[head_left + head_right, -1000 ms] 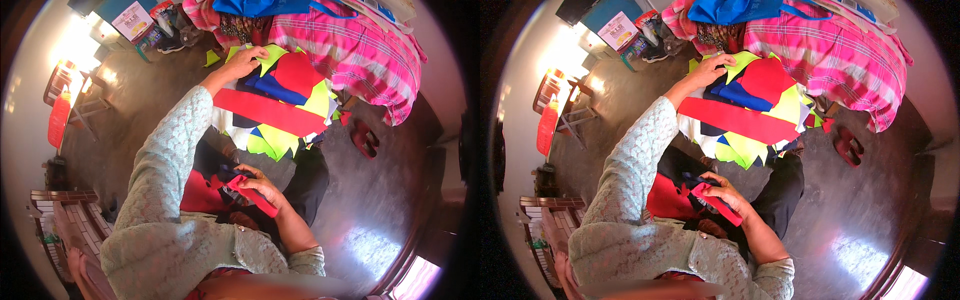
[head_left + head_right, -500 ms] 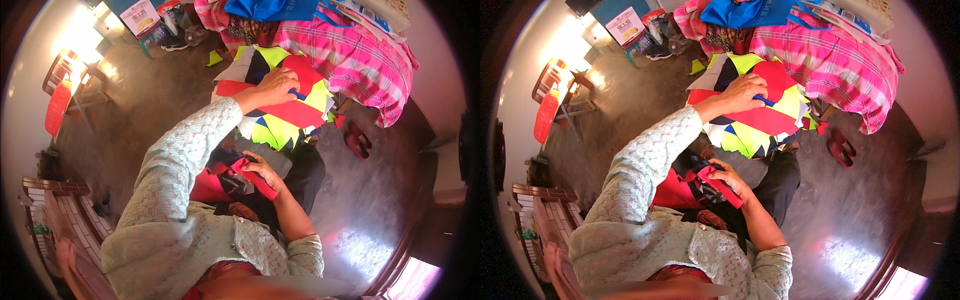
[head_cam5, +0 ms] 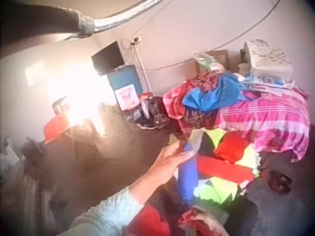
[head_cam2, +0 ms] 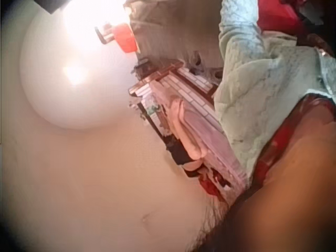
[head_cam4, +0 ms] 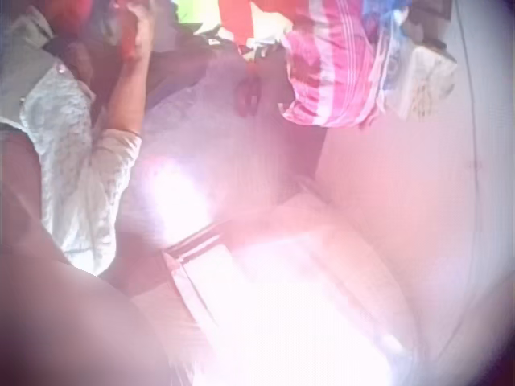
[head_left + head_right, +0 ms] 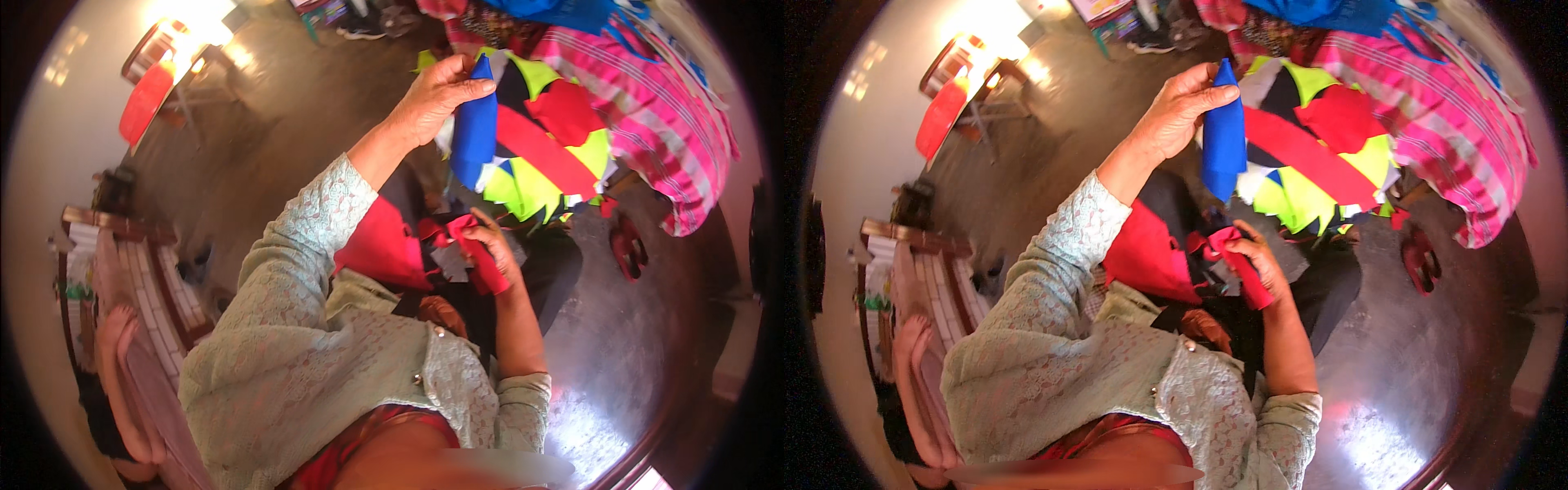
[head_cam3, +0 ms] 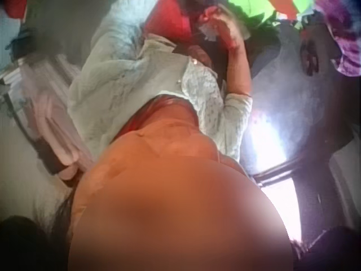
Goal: The person sits on the floor and sorts through a pile of colorful fabric pieces. They pick up individual pieces, fold or unfold them, and place them into a checkered bag or onto a growing stack on their lap.
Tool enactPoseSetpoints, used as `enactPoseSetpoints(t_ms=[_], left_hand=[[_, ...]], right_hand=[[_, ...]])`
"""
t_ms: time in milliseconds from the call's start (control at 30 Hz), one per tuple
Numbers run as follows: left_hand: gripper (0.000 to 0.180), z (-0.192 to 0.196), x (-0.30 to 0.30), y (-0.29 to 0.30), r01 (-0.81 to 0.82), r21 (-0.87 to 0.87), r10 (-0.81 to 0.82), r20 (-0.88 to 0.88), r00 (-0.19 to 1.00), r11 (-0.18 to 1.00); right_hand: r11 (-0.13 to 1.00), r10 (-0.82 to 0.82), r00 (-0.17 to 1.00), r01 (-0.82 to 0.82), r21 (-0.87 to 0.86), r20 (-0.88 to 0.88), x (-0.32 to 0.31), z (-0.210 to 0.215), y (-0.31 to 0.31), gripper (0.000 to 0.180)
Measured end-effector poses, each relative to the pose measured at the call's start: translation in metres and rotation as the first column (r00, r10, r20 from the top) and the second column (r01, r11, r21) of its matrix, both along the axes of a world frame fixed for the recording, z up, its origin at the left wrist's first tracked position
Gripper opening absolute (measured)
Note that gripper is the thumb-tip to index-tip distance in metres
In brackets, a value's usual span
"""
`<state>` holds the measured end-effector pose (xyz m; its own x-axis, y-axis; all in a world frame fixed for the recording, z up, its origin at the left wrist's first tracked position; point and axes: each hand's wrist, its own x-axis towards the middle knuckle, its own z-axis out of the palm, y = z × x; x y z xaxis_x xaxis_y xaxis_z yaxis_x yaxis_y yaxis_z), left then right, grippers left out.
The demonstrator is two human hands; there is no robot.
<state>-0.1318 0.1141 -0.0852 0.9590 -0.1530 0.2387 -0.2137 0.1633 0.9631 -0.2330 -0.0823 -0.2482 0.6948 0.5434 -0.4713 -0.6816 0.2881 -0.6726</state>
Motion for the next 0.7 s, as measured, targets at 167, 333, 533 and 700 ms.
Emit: enactPoseSetpoints(t_ms=[167,333,533,700], left_hand=[[0.015,-0.01,-0.056,0.059,-0.115,0.128,0.096,0.142,0.985,0.985],[0.025,-0.077,-0.121,0.099,-0.351,0.508,0.17,0.368,0.914,0.787],[0.021,-0.143,-0.184,0.095,-0.443,0.686,0.186,0.418,0.889,0.577],[0.027,-0.143,-0.193,0.098,-0.451,0.624,0.303,0.335,0.892,0.639]], right_hand=[[1.0,-0.017,0.999,0.017,0.005,0.03,0.0,-0.007,-0.003,0.07],[0.995,-0.072,0.997,0.07,0.073,0.021,0.002,-0.008,-0.002,0.044],[0.996,-0.053,0.999,0.052,0.079,0.005,0.0,-0.015,0.0,0.041],[0.998,0.027,1.0,-0.028,0.059,0.013,-0.001,0.003,0.007,0.038]])
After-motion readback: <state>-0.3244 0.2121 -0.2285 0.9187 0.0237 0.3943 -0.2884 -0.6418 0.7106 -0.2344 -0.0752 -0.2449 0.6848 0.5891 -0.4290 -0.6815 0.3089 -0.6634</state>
